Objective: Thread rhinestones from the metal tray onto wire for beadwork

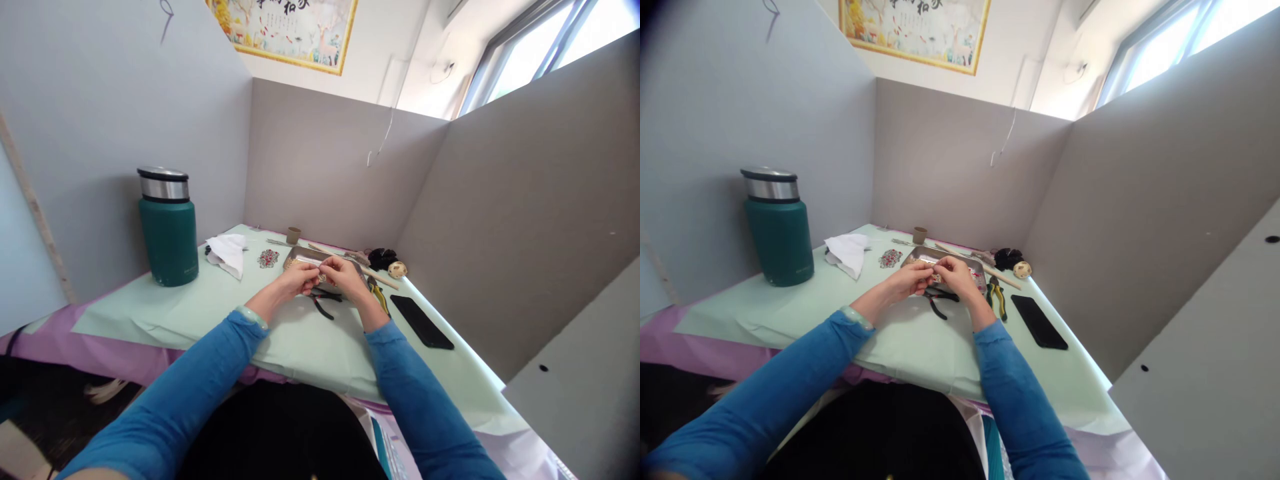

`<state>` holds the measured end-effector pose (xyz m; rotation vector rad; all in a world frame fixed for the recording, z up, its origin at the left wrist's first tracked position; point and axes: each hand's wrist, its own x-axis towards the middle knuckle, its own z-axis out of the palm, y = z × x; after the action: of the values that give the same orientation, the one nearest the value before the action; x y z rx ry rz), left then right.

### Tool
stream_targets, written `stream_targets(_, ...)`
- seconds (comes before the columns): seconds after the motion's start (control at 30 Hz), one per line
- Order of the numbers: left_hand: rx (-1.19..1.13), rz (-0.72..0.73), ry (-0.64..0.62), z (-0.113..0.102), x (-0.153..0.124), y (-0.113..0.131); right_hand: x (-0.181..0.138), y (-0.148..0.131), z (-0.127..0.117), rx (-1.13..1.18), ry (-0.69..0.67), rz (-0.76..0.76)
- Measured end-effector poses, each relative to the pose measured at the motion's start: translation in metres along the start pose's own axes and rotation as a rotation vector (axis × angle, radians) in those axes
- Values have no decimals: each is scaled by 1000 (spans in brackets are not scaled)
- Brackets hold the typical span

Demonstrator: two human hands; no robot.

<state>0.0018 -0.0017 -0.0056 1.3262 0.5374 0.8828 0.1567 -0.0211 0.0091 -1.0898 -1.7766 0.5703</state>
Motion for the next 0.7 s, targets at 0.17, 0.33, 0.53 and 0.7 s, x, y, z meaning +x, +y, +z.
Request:
stream_targets(0.17, -100, -13, 59, -5, 5, -3, -1, 2, 2, -111, 4, -57)
stream_targets(0.33, -204, 5, 115, -8, 7, -1, -6, -1, 6, -227, -54, -206)
stream_targets(0.53, -253, 4, 117, -5, 6, 2, -9, -6, 8, -317, 33, -291)
stream_targets(0.7, -293, -11, 132, -3, 4, 4, -8, -3, 8, -312, 88, -301)
